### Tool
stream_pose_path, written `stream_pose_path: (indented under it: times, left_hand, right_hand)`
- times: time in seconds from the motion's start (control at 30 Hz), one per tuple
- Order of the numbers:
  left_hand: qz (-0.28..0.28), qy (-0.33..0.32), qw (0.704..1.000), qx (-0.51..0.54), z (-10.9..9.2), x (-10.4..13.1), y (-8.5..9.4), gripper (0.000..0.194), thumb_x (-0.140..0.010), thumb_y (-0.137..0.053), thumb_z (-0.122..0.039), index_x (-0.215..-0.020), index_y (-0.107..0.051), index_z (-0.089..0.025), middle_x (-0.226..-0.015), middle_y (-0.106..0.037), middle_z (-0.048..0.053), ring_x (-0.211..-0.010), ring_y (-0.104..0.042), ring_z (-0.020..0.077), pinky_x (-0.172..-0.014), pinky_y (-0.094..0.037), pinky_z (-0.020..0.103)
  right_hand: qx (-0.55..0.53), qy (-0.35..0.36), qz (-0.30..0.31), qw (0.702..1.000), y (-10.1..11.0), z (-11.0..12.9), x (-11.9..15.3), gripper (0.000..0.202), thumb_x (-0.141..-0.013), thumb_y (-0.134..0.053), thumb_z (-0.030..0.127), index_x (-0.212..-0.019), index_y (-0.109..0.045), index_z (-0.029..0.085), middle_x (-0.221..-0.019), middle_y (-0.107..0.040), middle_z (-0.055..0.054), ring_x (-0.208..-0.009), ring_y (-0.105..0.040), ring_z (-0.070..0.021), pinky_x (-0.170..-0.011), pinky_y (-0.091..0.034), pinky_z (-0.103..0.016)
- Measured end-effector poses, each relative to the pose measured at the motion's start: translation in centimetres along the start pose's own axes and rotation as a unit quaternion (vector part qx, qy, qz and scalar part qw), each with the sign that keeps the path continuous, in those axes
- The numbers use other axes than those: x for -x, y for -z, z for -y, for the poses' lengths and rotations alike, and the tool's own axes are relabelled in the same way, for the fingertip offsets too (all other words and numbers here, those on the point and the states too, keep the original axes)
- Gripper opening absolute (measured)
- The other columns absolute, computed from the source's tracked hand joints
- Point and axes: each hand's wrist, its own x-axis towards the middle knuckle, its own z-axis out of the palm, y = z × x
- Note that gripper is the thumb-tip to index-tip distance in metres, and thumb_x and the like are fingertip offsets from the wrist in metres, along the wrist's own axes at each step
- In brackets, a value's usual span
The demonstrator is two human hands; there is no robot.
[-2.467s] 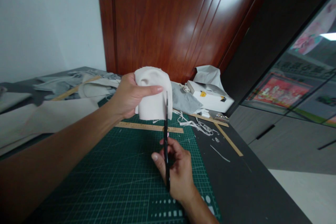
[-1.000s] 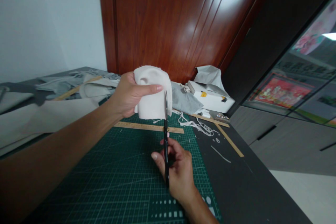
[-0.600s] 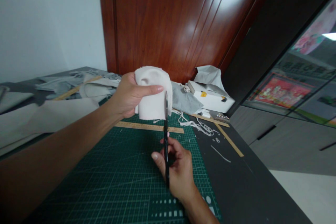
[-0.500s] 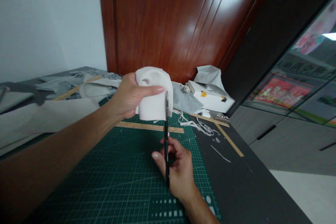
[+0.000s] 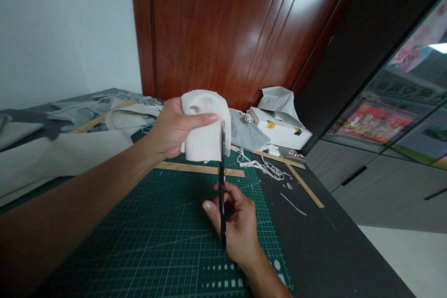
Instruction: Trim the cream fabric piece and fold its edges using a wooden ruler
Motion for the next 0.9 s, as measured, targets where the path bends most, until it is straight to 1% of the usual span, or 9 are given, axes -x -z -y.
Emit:
stream_pose_path:
  times: [0.27, 0.53, 0.77, 0.9]
  left_hand:
    - [-0.003, -0.002, 1.000, -0.002, -0.15, 0.12, -0.11, 0.045, -0.055, -0.094, -0.022, -0.096, -0.077, -0.013, -0.096, -0.079, 0.008, -0.082, -0.072, 0.0229, -0.071, -0.060, 0.033]
    - [-0.004, -0.008, 1.000, -0.015, -0.10, 0.20, -0.10, 0.044, -0.056, -0.094, -0.020, -0.095, -0.077, -0.012, -0.095, -0.078, 0.008, -0.080, -0.071, 0.0217, -0.070, -0.059, 0.033]
    - [-0.004, -0.003, 1.000, -0.028, 0.05, 0.16, -0.12, 0.043, -0.055, -0.094, -0.022, -0.094, -0.078, -0.014, -0.096, -0.079, 0.009, -0.080, -0.071, 0.0231, -0.070, -0.061, 0.034]
    - [0.003, -0.012, 1.000, -0.024, 0.12, 0.25, -0.22, 0.042, -0.057, -0.092, -0.022, -0.096, -0.078, -0.014, -0.096, -0.079, 0.007, -0.081, -0.071, 0.0219, -0.071, -0.060, 0.033]
  right_hand:
    - [0.000, 0.009, -0.008, 1.000, -0.05, 0.03, -0.02, 0.038, -0.092, -0.080, 0.048, -0.117, -0.070, 0.020, -0.073, -0.064, 0.002, -0.056, -0.055, -0.0132, -0.050, -0.051, -0.025]
    - [-0.010, 0.011, -0.002, 1.000, -0.03, -0.11, 0.02, 0.038, -0.092, -0.081, 0.046, -0.118, -0.069, 0.021, -0.072, -0.062, 0.004, -0.056, -0.054, -0.0127, -0.051, -0.049, -0.025]
    - [-0.022, 0.011, 0.004, 1.000, -0.03, -0.14, -0.07, 0.038, -0.091, -0.082, 0.045, -0.118, -0.069, 0.022, -0.073, -0.063, 0.004, -0.056, -0.054, -0.0124, -0.052, -0.048, -0.025]
    - [-0.031, 0.009, -0.003, 0.999, -0.04, -0.02, -0.07, 0.038, -0.091, -0.082, 0.045, -0.118, -0.069, 0.022, -0.073, -0.063, 0.004, -0.058, -0.055, -0.0126, -0.054, -0.049, -0.025]
